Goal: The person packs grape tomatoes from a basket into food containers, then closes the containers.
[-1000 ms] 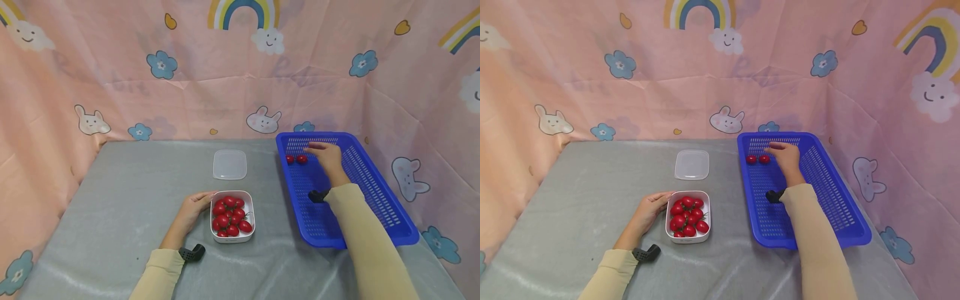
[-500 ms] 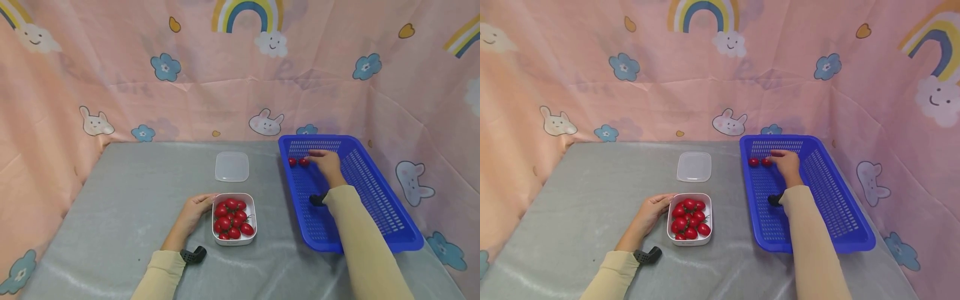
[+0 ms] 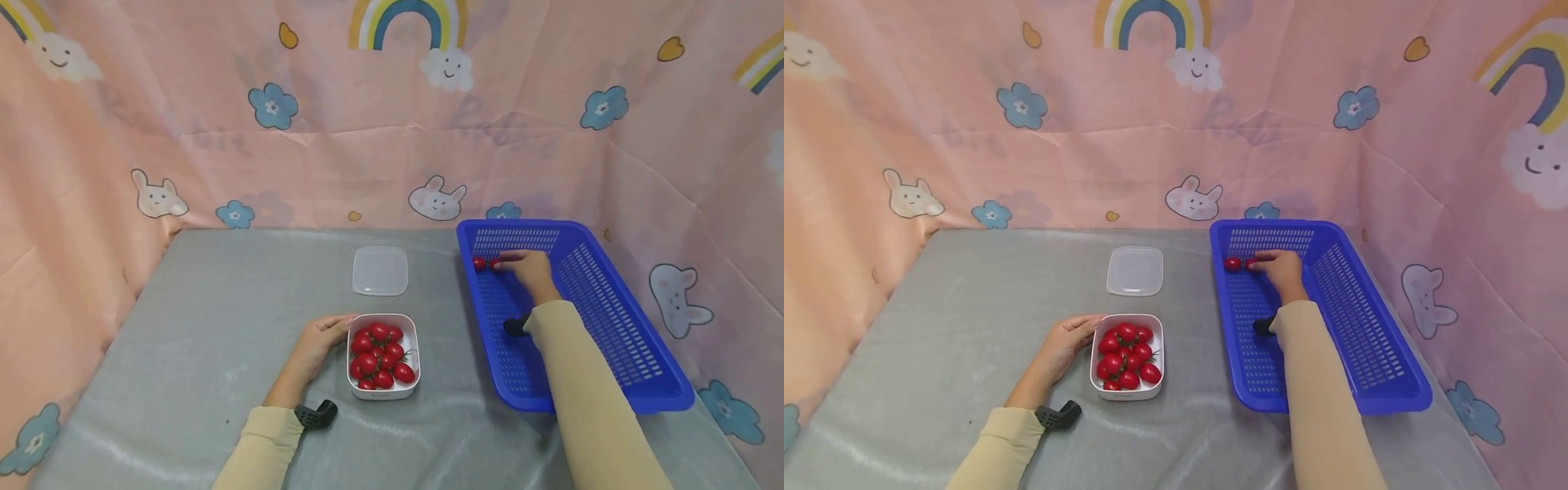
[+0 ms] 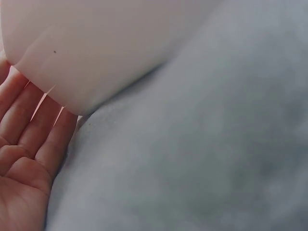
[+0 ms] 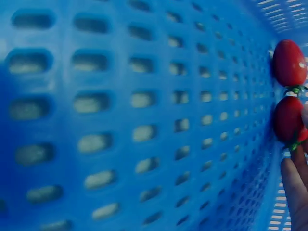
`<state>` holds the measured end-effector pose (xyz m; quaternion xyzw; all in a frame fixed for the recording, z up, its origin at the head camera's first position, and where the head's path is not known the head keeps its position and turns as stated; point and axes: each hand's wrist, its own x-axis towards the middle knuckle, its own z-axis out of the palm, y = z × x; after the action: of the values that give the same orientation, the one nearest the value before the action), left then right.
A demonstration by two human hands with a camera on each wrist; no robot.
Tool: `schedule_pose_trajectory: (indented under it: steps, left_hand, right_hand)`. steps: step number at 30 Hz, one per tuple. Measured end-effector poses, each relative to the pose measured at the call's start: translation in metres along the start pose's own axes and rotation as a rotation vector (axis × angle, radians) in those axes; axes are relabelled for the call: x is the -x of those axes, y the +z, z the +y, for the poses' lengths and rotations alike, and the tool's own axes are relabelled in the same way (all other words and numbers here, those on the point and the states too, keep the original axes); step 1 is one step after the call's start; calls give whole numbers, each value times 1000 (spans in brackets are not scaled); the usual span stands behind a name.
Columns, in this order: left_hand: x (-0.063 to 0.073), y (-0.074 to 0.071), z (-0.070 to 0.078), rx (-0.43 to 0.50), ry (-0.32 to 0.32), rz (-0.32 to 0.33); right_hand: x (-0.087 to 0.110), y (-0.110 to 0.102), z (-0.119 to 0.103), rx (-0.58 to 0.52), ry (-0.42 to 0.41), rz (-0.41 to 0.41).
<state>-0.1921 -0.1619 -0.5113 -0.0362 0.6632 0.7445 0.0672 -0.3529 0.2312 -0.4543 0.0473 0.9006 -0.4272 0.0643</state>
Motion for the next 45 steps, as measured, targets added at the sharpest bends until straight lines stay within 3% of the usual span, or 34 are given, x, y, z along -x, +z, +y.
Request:
schedule_pose_trajectory:
  steps: [5, 8, 13, 18, 25, 32, 37, 45]
  left_hand:
    - [-1, 1, 0, 1, 1, -11]
    - [-2, 2, 0, 3, -4, -17]
    - [-2, 1, -2, 3, 15, -37]
    - [-1, 0, -3, 10, 25, -37]
    - [-1, -1, -3, 1, -2, -28]
    - [0, -1, -1, -22, -9, -26]
    - [-1, 0, -1, -19, -9, -22]
    - [-1, -1, -2, -18, 0, -27]
  right_hand:
    - [2, 2, 2, 23, 31, -43]
    - [2, 2, 3, 9, 42, -22]
    - [2, -2, -5, -137, 63, 33]
    - [7, -12, -33, -263, 60, 32]
    - [28, -17, -81, -306, -18, 53]
    - [59, 0, -120, -315, -178, 12]
    - [80, 19, -135, -295, -258, -55]
    - [102, 41, -143, -304, -320, -123]
